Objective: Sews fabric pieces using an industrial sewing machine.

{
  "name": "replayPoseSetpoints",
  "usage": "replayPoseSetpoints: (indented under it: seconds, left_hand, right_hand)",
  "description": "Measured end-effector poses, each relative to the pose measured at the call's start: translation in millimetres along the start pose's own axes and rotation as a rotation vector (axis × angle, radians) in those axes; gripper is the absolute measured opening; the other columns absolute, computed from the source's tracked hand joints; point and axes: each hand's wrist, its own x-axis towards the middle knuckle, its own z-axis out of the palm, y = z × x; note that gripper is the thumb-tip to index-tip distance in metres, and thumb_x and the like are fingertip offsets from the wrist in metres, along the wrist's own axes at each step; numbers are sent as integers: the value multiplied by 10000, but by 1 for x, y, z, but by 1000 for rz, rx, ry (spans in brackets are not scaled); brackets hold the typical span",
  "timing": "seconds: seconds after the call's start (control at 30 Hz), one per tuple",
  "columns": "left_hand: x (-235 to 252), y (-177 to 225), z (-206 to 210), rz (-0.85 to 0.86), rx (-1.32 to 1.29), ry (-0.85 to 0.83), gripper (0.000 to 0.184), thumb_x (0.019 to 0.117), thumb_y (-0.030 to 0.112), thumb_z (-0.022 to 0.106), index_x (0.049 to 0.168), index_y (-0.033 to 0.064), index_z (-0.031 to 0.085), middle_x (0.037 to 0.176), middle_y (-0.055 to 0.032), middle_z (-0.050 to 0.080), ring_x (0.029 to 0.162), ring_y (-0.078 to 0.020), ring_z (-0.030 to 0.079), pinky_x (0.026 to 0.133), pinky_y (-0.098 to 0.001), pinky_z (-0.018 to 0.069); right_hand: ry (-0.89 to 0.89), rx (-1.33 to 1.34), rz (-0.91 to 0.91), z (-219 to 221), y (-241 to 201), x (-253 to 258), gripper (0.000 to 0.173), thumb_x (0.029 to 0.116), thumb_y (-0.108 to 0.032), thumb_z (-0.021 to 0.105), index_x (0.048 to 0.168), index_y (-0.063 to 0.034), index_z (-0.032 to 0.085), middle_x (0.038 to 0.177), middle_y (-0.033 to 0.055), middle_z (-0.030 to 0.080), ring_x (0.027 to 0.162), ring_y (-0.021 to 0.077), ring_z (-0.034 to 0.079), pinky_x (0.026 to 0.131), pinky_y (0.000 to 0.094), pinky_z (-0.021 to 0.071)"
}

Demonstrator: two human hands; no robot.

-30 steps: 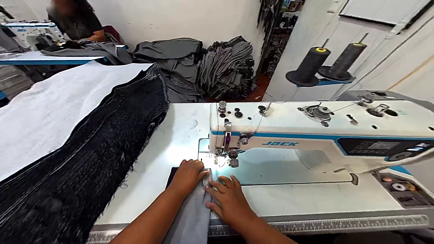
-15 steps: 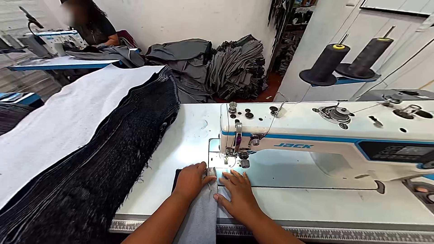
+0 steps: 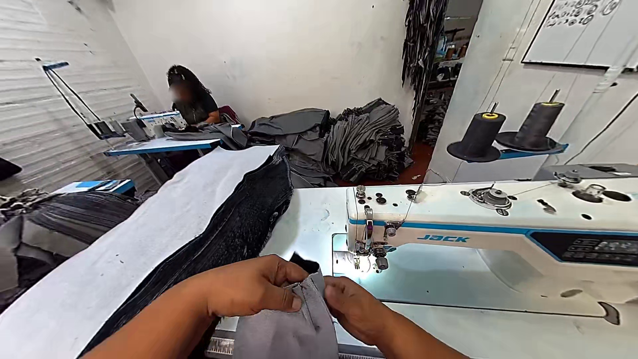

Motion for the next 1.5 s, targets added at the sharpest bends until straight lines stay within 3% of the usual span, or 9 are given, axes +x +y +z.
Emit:
replayPoseSetpoints:
  seconds: [0.17, 0.3, 0.43, 0.53, 0.67, 0.93, 1.1, 1.3, 1.5]
  left_hand:
    - [-19, 24, -3, 58, 275, 153, 116, 950, 137, 684, 1059, 98, 695, 804, 122, 647, 680, 74, 566, 609, -126, 472]
    - [-6, 14, 22, 223, 743, 545, 404, 944, 466, 665, 941, 70, 746, 1174, -71, 718, 1034, -163, 691, 832, -390, 578]
    - [14, -4, 37, 452, 959, 790, 260, 917, 350, 642, 794, 145, 744, 850, 32, 728, 807, -55, 693, 712, -224, 565]
    - [21, -8, 46, 631, 1019, 881, 212, 903, 311, 651, 776, 161, 731, 848, 48, 719, 930, -61, 712, 975, -239, 550]
    - [25, -10, 56, 636, 972, 872, 181, 904, 265, 656, 788, 150, 735, 854, 52, 689, 787, -7, 643, 700, -143, 524]
    - [48, -18, 73, 421, 846, 940, 285, 1026, 313, 518, 1133, 81, 644, 833, 4, 646, 744, -88, 654, 680, -245, 556]
    - [58, -23, 67, 447, 999, 987, 295, 1038, 314, 481, 881, 107, 621, 682, 25, 519, 586, -81, 559, 521, -219, 469]
    - [93, -45, 22, 350, 1124, 829, 246, 1018, 182, 607, 875, -7, 677, 763, -151, 660, 726, -339, 701, 642, -508, 561]
    - [171, -142, 50, -44, 799, 458, 383, 1061, 306, 568, 1067, -50, 710, 1089, -213, 692, 1077, -387, 660, 968, -557, 478]
  right_hand:
    - [116, -166, -225, 24, -13, 3, 263, 1052, -314, 561, 853, -196, 686, 773, -176, 660, 732, -89, 620, 696, 150, 524]
    - [341, -425, -362, 36, -15, -2, 280, 1034, -250, 597, 829, -69, 658, 711, -111, 584, 657, -88, 542, 622, 120, 463]
    - [462, -437, -492, 35, -13, -10, 189, 1014, -182, 620, 917, -37, 693, 791, -79, 662, 728, -73, 607, 678, 123, 521]
    - [431, -379, -505, 30, -20, -18, 191, 1036, -222, 584, 1059, -69, 697, 947, -104, 713, 878, -60, 654, 810, 160, 558]
    - [466, -436, -446, 25, -28, -22, 174, 1037, -205, 581, 1011, -99, 717, 899, -114, 713, 851, -60, 652, 804, 165, 555]
    - [586, -798, -673, 18, -7, -6, 158, 1095, -182, 454, 1005, -79, 531, 865, -16, 547, 765, -45, 556, 726, 112, 497]
    - [621, -774, -678, 12, -4, 2, 119, 1086, -150, 475, 1018, -85, 549, 802, -34, 574, 705, -47, 569, 676, 113, 503]
    - [530, -372, -140, 7, 14, -21, 347, 1000, -48, 565, 1320, -58, 431, 848, -18, 705, 767, 30, 687, 759, 248, 580]
    - [136, -174, 681, 0, 58, -94, 354, 992, -20, 548, 1332, -35, 451, 715, -11, 548, 507, 34, 493, 513, 215, 455]
